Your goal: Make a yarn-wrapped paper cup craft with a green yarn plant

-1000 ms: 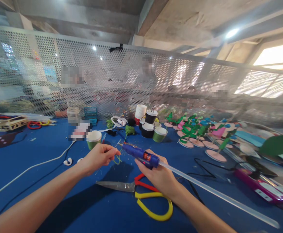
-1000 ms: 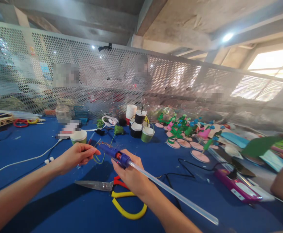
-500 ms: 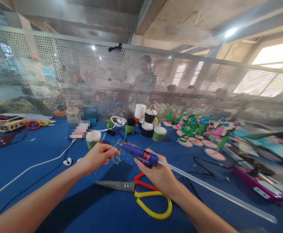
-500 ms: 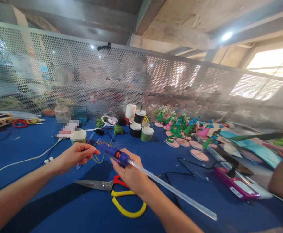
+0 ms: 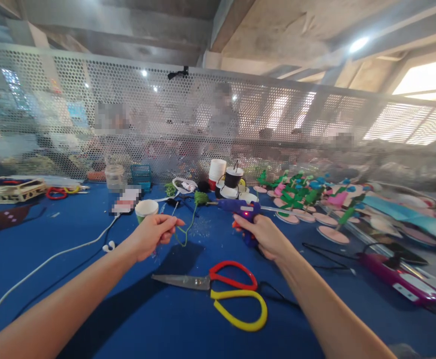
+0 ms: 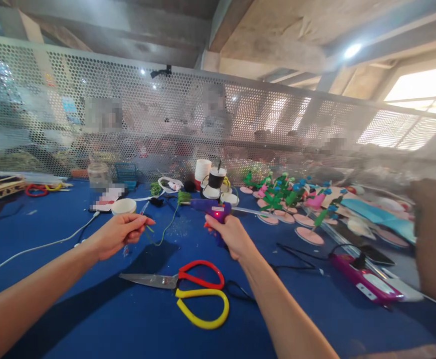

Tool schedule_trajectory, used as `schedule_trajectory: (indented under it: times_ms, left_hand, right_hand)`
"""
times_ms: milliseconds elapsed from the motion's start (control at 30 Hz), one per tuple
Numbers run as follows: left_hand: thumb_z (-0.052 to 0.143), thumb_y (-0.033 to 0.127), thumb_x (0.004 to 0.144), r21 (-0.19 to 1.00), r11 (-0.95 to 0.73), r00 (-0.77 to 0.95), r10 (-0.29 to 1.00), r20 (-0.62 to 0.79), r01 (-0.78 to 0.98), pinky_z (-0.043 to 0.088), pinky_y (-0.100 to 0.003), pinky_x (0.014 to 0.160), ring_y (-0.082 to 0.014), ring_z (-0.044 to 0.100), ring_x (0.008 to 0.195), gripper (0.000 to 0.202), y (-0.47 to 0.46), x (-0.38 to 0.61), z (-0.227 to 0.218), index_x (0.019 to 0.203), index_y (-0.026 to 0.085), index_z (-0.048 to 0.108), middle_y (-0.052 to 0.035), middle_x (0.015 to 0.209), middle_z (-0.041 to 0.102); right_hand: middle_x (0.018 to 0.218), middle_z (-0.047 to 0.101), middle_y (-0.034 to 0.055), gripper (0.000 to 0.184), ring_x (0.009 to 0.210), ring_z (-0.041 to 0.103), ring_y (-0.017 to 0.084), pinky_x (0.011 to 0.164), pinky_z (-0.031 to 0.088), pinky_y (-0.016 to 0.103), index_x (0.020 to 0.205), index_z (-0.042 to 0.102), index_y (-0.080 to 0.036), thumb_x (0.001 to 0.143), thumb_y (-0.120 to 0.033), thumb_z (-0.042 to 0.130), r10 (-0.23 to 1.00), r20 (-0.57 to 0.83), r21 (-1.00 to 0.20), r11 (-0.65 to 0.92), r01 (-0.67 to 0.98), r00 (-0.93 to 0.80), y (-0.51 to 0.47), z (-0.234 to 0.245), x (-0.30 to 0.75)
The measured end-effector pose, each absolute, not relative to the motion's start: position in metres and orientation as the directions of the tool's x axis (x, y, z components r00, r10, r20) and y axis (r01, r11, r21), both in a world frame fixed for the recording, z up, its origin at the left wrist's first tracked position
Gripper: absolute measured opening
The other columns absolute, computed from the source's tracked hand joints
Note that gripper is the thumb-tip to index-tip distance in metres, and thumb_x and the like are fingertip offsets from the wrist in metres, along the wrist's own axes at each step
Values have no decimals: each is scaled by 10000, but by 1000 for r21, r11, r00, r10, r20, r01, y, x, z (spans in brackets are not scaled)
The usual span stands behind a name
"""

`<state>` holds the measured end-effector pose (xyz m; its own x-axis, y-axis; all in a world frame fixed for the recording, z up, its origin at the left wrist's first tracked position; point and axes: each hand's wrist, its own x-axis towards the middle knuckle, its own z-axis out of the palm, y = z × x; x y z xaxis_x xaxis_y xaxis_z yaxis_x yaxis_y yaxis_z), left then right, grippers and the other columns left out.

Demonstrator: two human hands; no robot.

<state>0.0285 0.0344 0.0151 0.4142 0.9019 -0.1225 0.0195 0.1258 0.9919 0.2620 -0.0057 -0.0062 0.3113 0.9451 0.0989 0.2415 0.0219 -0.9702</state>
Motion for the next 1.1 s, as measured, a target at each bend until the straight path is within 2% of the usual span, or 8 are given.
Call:
schedule_trajectory:
  times_ms: [333,433,533,633,700,800,967,1100]
  left_hand:
    - [543,216,726,985,138,423,902,-82,-103,177,-185,392,-10,296,405,178,33,30,16,736,53,614,32,524,408]
    - [569,226,706,978,151,427,901,-76,-145,171,-180,387,-11,301,402,177,31,31,17,721,59,625,29,520,414]
    - [584,208,690,968,167,417,906,-75,-188,179,-176,388,-9,311,402,154,29,32,18,703,63,631,23,529,429]
    - [605,212,671,963,175,419,905,-75,-207,195,-176,395,-10,318,402,149,27,34,18,686,66,633,22,526,438]
    - [631,245,645,963,178,442,894,-72,-204,204,-174,401,-13,333,407,178,25,36,16,693,73,635,23,526,448]
    - [675,315,585,962,173,481,875,-51,-212,220,-170,411,-17,352,420,258,20,39,13,699,87,627,28,538,469]
    - [688,370,544,963,146,512,859,-9,-227,241,-176,419,-26,353,418,305,12,45,5,557,101,545,45,489,455]
    - [638,392,593,986,59,482,876,24,-156,274,-188,440,-43,380,432,300,13,48,-1,566,109,543,43,477,465]
  right_hand:
    - [372,460,-19,253,344,442,98,361,321,210,507,512,-153,665,-342,569,930,-56,-805,-257,534,363,15,-33,279]
    - [463,530,45,275,545,565,196,488,395,269,425,464,-165,614,-282,626,915,14,-708,-276,650,404,17,-35,282]
    - [718,600,125,194,850,548,293,685,398,352,477,518,-153,611,-232,633,895,133,-622,-259,739,425,12,-28,276]
    - [848,610,113,104,896,531,247,777,377,349,674,612,-151,695,-240,562,916,331,-562,-2,827,226,3,-13,257]
    - [831,621,86,171,807,558,189,720,410,302,722,623,-153,742,-276,506,930,361,-667,210,714,63,-1,-2,238]
    - [857,628,71,210,824,558,166,722,416,283,763,630,-151,744,-312,498,928,368,-806,353,475,-65,-4,12,210]
    - [692,608,18,182,648,551,117,654,423,267,741,610,-131,631,-275,611,972,234,-966,230,120,17,0,11,176]
    - [595,560,-21,146,511,493,83,540,407,244,652,576,-138,590,-256,634,983,180,-982,182,-51,31,2,4,164]
